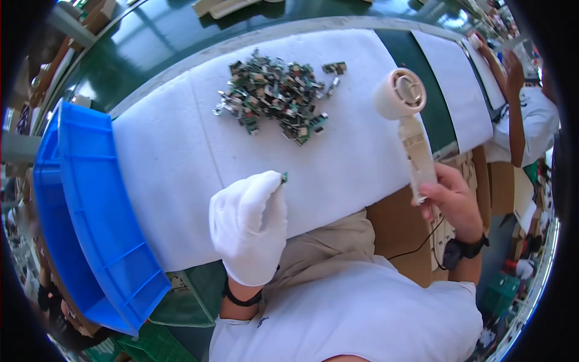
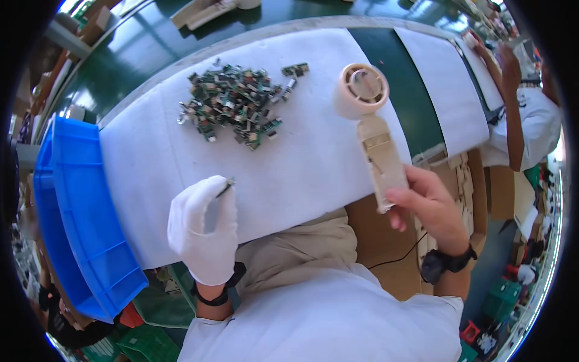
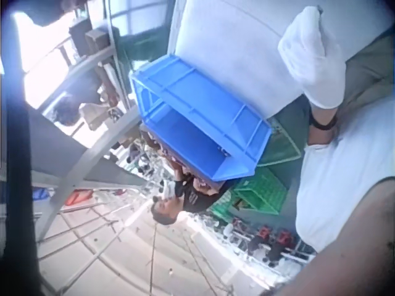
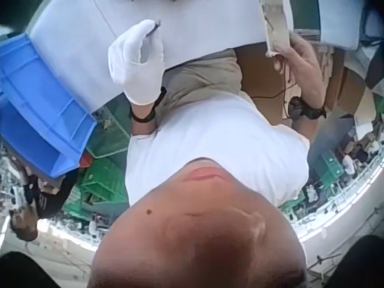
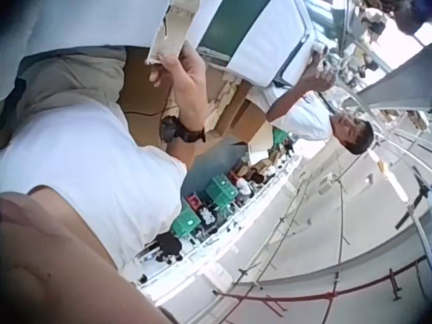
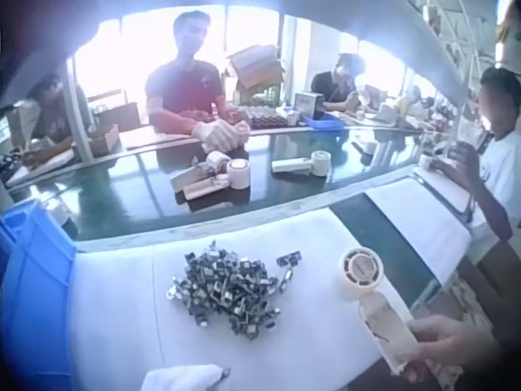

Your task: Assembling or inspecting small printed circuit board components at a production line station.

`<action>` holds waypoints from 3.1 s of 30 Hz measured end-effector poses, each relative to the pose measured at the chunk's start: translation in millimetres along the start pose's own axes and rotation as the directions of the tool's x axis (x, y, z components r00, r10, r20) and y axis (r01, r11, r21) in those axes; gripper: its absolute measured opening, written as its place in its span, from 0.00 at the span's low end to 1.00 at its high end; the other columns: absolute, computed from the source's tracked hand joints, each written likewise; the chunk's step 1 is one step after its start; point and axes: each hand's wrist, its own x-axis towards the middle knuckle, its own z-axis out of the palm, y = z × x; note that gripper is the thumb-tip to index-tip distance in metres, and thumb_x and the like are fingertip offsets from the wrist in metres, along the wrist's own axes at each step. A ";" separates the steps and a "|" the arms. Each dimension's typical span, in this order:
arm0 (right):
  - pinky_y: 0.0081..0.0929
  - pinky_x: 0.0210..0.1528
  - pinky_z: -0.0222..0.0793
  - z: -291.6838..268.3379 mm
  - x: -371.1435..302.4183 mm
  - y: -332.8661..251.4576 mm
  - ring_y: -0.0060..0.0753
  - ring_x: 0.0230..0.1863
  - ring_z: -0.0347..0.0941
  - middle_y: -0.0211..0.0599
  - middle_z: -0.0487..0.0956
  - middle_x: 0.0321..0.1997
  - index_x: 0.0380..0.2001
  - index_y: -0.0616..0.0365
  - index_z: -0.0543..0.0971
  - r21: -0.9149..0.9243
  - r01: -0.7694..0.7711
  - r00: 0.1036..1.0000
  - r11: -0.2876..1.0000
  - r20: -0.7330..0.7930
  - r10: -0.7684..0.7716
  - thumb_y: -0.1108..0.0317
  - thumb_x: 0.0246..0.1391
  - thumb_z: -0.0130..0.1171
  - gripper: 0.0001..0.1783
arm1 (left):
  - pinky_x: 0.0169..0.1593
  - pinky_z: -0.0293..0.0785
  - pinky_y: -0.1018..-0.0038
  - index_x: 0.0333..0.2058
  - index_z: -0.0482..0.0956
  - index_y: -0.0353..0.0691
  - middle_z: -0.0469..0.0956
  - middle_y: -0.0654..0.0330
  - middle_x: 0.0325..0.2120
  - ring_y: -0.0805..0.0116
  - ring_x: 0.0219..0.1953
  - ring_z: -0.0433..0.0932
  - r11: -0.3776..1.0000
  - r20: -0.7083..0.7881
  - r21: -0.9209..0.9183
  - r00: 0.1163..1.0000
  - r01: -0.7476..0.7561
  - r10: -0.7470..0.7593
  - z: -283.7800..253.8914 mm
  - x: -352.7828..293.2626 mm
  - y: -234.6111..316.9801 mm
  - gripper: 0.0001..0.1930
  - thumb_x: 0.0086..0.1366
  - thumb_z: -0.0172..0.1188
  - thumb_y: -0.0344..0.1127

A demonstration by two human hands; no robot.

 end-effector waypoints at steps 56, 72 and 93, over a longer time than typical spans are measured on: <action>0.19 0.15 0.58 73.7 8.4 -20.2 0.21 0.16 0.66 0.21 0.69 0.19 0.26 0.52 0.82 -0.387 0.915 0.320 0.118 0.512 -0.797 0.67 0.44 0.65 0.04 | 0.40 0.81 0.73 0.43 0.87 0.37 0.87 0.53 0.36 0.64 0.35 0.86 0.897 0.215 -0.439 0.976 0.059 0.041 42.4 -2.3 67.4 0.21 0.47 0.72 0.16; 0.24 0.18 0.63 29.5 48.1 -11.4 0.27 0.16 0.71 0.30 0.76 0.17 0.43 0.50 0.87 -0.671 0.673 0.618 0.312 0.277 -0.736 0.72 0.49 0.73 0.16 | 0.37 0.78 0.71 0.42 0.87 0.40 0.85 0.58 0.33 0.63 0.31 0.83 0.881 0.369 -0.463 0.925 0.097 0.092 31.6 -1.1 46.3 0.21 0.47 0.70 0.18; 0.19 0.20 0.60 55.6 56.9 2.5 0.16 0.17 0.69 0.28 0.82 0.23 0.37 0.53 0.89 -0.573 0.669 0.631 0.473 0.101 -0.770 0.73 0.50 0.74 0.09 | 0.31 0.75 0.74 0.39 0.87 0.38 0.83 0.59 0.27 0.69 0.26 0.80 0.775 0.452 -0.599 0.884 0.201 0.120 19.2 6.0 40.2 0.18 0.46 0.67 0.17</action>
